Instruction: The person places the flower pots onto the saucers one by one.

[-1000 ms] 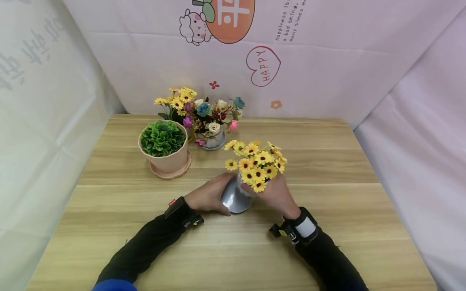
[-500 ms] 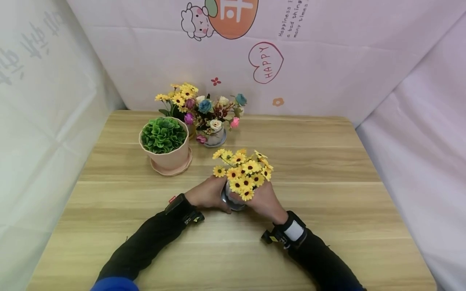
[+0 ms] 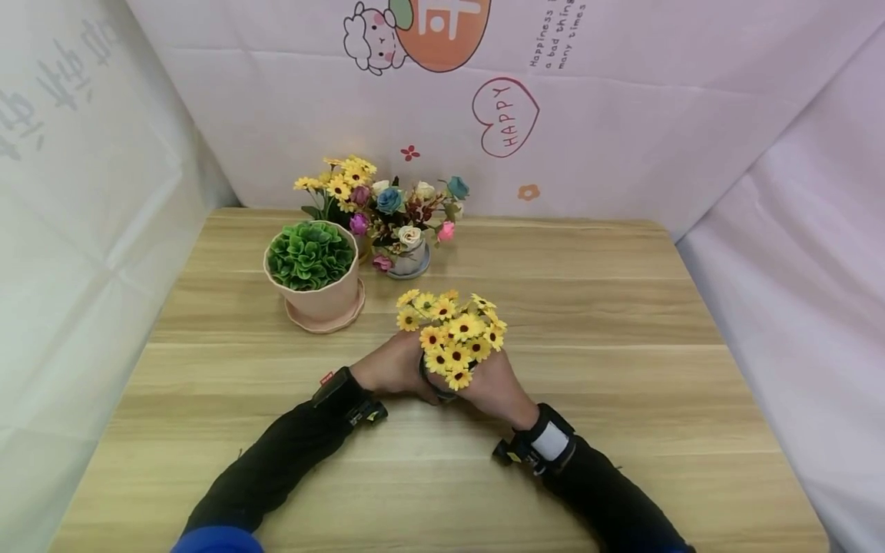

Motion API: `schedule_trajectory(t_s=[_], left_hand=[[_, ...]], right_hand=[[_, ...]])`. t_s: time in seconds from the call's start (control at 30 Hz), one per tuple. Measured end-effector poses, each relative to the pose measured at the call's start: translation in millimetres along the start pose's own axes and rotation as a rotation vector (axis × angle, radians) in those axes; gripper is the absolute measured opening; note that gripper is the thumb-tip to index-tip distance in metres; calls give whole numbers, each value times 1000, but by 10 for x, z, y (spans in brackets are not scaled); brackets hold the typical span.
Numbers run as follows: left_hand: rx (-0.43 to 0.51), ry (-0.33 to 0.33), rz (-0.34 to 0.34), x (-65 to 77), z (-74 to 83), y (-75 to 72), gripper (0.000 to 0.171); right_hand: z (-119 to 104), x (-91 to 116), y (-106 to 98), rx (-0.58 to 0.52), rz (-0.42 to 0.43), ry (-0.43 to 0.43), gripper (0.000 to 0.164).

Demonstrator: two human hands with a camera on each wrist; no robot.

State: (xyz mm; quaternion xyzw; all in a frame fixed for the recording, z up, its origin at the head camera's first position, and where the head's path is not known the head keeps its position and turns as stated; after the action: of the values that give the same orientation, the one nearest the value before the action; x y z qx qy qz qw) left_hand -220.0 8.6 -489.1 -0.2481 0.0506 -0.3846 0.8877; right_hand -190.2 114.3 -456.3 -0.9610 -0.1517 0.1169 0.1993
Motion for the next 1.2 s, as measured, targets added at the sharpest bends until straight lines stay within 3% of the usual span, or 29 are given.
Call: schedule_trajectory(t_s=[0.2, 0.33, 0.5, 0.67, 0.8, 0.93, 1.1, 1.2], left_hand=[[5, -3, -18, 22, 3, 9, 95], [-17, 50, -25, 61, 85, 15, 98], [-122, 95, 41, 154, 221, -37, 108], [-166, 101, 81, 265, 363, -19, 108], [-232, 106, 101, 326, 454, 57, 96], [-320, 131, 125, 336, 515, 142, 72], [-342, 156, 152, 315, 505, 180, 62], [-301, 199, 180, 243, 264, 235, 63]], right_hand=[[0, -13, 34, 36, -66, -1, 77], [31, 41, 34, 120, -132, 20, 90], [73, 160, 23, 170, -193, 60, 102], [41, 211, 15, 246, -191, 35, 104], [-10, 203, 28, 363, -177, 2, 103], [-19, 199, 21, 458, -145, 20, 103], [-2, 199, -4, 516, -109, 56, 100], [7, 185, -2, 512, -105, 61, 101]])
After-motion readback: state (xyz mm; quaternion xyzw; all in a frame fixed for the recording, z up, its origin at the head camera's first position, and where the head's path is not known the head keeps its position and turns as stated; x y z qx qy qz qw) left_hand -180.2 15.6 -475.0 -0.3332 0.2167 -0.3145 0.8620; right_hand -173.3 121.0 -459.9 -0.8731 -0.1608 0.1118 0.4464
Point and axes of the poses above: each hand's wrist, its own x-axis away from the middle knuckle, its own y-axis out of the palm, z = x × y, the point moved 10 cm from there along -x, towards the middle knuckle, and after that the axes turned 2 degrees about x, right-handed, at the moved point
